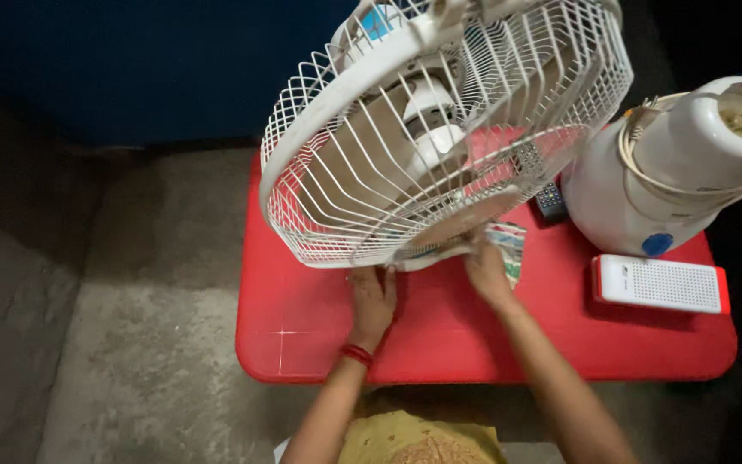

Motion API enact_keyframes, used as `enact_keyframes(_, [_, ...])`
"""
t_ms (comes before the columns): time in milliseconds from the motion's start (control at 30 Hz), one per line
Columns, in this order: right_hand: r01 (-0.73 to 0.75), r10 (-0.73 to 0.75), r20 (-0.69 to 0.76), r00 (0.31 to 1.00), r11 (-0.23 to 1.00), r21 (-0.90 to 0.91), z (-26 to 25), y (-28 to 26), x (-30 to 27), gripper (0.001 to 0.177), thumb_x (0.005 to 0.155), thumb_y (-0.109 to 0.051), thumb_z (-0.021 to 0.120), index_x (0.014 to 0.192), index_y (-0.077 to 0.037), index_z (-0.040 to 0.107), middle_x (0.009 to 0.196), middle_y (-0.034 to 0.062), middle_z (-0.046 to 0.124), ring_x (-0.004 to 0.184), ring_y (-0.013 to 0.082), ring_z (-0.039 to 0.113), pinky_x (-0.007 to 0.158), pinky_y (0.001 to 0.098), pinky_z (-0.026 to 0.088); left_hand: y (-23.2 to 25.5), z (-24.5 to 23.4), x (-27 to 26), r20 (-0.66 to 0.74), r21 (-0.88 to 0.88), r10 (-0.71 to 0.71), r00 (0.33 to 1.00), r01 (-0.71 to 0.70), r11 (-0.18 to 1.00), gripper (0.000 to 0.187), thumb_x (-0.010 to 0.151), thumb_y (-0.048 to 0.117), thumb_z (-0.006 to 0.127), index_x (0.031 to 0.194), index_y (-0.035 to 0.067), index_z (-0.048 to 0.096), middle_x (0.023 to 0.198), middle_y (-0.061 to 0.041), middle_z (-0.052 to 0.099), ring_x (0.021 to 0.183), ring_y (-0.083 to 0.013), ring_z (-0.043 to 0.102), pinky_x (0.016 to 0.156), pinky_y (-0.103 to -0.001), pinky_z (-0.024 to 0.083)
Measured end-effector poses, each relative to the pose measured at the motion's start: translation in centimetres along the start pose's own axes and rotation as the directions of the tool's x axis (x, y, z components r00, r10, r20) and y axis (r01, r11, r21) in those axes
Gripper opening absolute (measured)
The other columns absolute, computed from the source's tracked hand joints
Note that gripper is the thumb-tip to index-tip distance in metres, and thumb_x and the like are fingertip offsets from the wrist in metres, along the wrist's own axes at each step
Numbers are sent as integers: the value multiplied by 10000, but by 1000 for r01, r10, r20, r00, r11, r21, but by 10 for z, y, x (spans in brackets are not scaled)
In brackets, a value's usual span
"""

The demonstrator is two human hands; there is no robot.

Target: The person cleans a table fan by wiping the outer cage and the back of the motor housing with a cloth.

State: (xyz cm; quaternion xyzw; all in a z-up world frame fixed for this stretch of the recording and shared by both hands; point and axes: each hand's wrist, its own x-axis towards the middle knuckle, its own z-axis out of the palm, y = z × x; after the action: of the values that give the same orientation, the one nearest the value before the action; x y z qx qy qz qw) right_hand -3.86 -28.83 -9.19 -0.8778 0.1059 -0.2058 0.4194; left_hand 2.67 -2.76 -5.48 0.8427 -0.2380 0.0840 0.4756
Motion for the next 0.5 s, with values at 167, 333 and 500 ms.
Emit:
enact_keyframes(167, [-23, 189, -77, 979, 477, 879, -10, 10, 14, 308, 949, 61, 442, 1164, 33, 660, 1162, 130, 640, 1100, 294, 580, 934, 410, 468, 12, -8, 2, -39, -36, 33, 999, -34, 999, 530, 1041, 257, 556, 1453, -57, 444, 1462, -347, 480, 1341, -515, 461, 1142, -568, 340])
enact_keyframes(333, [-248, 420, 181, 889, 111, 962, -12, -41, 8, 315, 1038, -179, 456, 1320, -65, 537, 1270, 119, 626, 1178, 289, 613, 1043, 430, 508, 40, 6, 0, -91, -229, -144, 985, 120, 966, 505, 1029, 270, 614, 1427, -14, 487, 1339, -228, 598, 1231, -368, 587, 1094, -458, 447])
enact_keyframes(500, [-301, 350, 352, 868, -193, 934, 9, -74, 12, 442, 1065, -372, 476, 1423, -114, 445, 1352, 123, 574, 1232, 301, 575, 1057, 463, 477, 60, 27, 22, 149, -886, -356, 922, 285, 367, 549, 930, 137, 736, 1387, -4, 466, 1291, -125, 619, 1157, -222, 602, 1013, -371, 496])
